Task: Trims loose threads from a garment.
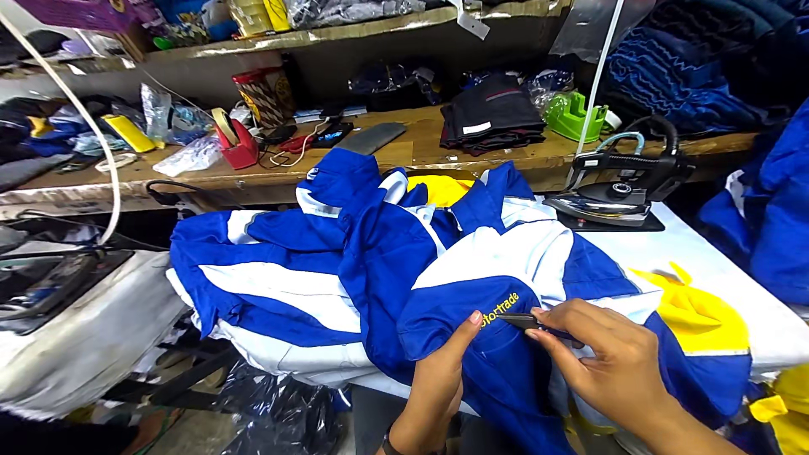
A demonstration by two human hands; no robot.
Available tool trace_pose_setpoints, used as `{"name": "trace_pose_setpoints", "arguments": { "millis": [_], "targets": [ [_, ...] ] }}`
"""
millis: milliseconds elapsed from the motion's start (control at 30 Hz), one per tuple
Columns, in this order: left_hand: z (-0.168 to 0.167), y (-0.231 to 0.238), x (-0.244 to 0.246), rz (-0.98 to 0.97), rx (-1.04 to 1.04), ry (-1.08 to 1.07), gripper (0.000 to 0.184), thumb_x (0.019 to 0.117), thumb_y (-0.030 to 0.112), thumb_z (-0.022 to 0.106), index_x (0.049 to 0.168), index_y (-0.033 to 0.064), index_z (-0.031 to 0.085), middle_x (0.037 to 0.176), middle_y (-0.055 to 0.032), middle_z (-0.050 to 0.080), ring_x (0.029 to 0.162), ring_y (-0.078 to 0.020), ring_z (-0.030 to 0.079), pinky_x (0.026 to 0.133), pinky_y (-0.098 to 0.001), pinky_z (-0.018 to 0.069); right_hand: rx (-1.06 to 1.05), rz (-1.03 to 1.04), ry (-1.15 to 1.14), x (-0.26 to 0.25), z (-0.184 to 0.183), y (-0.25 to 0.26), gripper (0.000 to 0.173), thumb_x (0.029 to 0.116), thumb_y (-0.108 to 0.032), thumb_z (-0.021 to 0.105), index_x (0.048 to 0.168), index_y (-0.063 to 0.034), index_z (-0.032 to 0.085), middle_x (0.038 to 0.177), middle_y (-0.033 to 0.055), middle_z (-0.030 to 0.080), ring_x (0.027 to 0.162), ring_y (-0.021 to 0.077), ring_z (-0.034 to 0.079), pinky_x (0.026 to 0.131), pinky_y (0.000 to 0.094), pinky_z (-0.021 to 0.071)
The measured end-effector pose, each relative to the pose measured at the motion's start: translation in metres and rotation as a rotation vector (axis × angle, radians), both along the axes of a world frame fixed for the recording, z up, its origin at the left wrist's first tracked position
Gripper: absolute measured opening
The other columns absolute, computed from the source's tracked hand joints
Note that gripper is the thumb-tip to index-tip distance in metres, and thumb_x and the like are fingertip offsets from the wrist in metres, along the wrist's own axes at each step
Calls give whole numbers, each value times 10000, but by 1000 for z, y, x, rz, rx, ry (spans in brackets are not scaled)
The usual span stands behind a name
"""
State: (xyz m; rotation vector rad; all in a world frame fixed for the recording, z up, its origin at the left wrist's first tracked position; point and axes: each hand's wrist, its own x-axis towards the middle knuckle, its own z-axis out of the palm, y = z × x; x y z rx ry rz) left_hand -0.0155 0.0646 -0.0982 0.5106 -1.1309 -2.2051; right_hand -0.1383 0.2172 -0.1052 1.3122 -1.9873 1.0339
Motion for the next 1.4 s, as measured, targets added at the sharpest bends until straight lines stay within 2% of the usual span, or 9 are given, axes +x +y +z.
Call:
{"name": "trace_pose_setpoints", "arguments": {
  "millis": [167,300,400,567,700,767,1400],
  "targets": [
    [-1,2,-1,11,12,-13,151,932,-26,665,1082,-49,667,997,-129,733,975,-166,712,930,-338,579,-33,-3,-59,2,-6,-3,267,1003,-316,629,942,-103,778,846,29,736,734,91,655,616,246,489],
    [-2,-1,0,-1,19,-26,153,940,-17,658,1091,-41,674,1012,-127,734,990,-168,709,938,-339,575,-51,90,-217,-2,-7,1,278,967,-351,664,1000,-98,774,874,-2,713,773,-1,629,655,145,504],
    [-2,-2,1,-9,12,-14,154,936,-11,667,1087,-39,675,1012,-122,735,990,-163,709,940,-340,575,-26,110,-203,-3,-5,2,285,974,-374,659,1007,-116,775,884,-8,719,783,10,635,657,169,506],
    [-3,-2,0,-19,-3,-2,152,967,20,645,1105,-43,668,1019,-123,733,999,-168,708,947,-344,571,9,98,-99,-5,1,2,267,1001,-352,634,951,-135,781,840,1,727,738,68,644,623,240,485],
    [0,-3,0,-7,-11,-14,139,971,16,633,1094,-36,669,1006,-111,736,982,-156,712,933,-330,578,21,109,-54,-10,10,4,274,996,-367,640,1042,-139,783,928,23,746,807,100,661,684,278,495],
    [0,-4,0,-1,-14,-10,137,964,6,639,1091,-35,668,1001,-109,735,978,-152,711,930,-327,577,37,93,1,-11,15,3,280,996,-377,634,1048,-149,788,943,27,754,810,113,661,685,294,478],
    [1,-3,0,24,-58,10,138,937,-10,670,1072,-36,677,992,-109,738,973,-151,714,933,-329,578,73,62,120,-12,21,0,269,1014,-378,610,1048,-183,792,938,26,753,794,155,649,682,329,442]
  ]
}}
